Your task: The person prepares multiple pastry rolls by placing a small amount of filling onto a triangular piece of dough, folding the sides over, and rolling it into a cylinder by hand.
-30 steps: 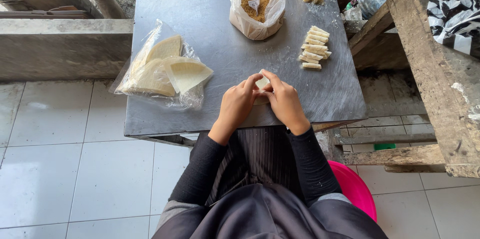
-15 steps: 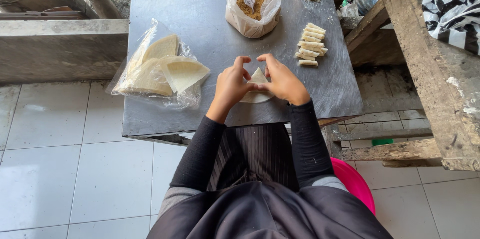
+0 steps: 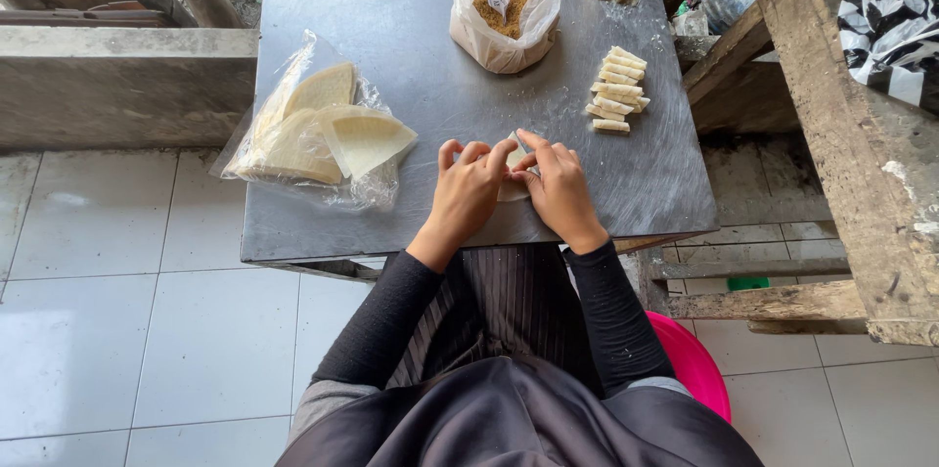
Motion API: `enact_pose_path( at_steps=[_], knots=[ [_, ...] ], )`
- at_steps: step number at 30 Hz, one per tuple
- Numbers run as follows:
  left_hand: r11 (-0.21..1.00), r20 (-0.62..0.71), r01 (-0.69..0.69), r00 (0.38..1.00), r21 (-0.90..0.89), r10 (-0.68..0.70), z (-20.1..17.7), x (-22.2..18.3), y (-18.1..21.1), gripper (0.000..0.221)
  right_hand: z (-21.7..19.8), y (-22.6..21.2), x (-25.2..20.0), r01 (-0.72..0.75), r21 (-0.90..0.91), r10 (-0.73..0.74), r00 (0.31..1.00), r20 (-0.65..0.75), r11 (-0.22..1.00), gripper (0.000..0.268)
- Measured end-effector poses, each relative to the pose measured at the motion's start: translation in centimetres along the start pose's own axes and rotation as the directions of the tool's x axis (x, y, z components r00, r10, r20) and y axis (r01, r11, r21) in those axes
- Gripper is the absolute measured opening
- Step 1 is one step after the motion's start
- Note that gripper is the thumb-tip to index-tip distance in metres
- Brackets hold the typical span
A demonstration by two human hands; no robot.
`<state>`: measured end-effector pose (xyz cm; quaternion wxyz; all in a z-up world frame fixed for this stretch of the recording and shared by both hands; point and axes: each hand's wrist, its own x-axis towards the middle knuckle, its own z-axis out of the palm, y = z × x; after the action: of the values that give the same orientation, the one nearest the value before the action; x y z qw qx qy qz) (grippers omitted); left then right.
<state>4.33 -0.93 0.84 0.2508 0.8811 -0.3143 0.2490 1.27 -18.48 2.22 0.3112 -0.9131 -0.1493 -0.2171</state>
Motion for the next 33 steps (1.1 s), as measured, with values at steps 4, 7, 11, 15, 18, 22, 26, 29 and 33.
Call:
enact_pose_path(
  at_steps=[4,7,11,15,18,22,26,29,33],
  knots=[
    [0.872,0.223,0.429,0.897,-0.236,-0.381,-0.5,1.6,0.0,0.038,0.7,1.8,1.2,-0.378,0.365,0.333,0.925,0.184,0.851,0.054],
    [0.723,0.396,0.631,0.762,-0.281,-0.512,-1.2,3.2,-0.5,0.049,0.2,1.5,2.3,-0.4,0.351,0.354,0.916,0.19,0.847,0.06],
    [0.855,0.189,0.443,0.895,-0.269,-0.404,-0.4,2.5,0.0,0.043,-0.6,-0.2,2.7,-0.499,0.291,0.436,0.862,0.256,0.816,0.059],
    [0.969,0.058,0.167,0.986,-0.18,-0.159,0.1,0.6,-0.4,0.035,-0.9,0.1,1.2,-0.129,0.079,0.12,0.987,0.107,0.989,0.053],
    [0.987,0.046,0.107,0.994,-0.117,-0.103,0.5,0.4,-0.6,0.036,-0.7,1.0,0.4,-0.043,-0.008,0.044,0.996,0.077,0.999,0.054],
    [0.972,0.026,0.216,0.976,-0.09,-0.214,1.1,1.0,0.5,0.033,0.7,1.7,0.7,-0.077,-0.016,0.077,0.997,-0.004,0.997,0.046],
    [0.807,0.182,0.531,0.847,-0.259,-0.499,0.7,2.4,0.3,0.038,1.0,1.7,1.8,-0.483,0.2,0.47,0.876,0.108,0.853,0.051],
    [0.785,0.129,0.533,0.844,-0.317,-0.521,0.7,2.5,0.4,0.043,1.0,1.5,2.3,-0.494,0.211,0.479,0.869,0.123,0.843,0.055],
    [0.928,-0.006,0.32,0.945,-0.191,-0.327,1.4,1.1,0.2,0.032,0.2,1.5,1.3,-0.115,0.049,0.113,0.993,0.03,0.992,0.049]
  ],
)
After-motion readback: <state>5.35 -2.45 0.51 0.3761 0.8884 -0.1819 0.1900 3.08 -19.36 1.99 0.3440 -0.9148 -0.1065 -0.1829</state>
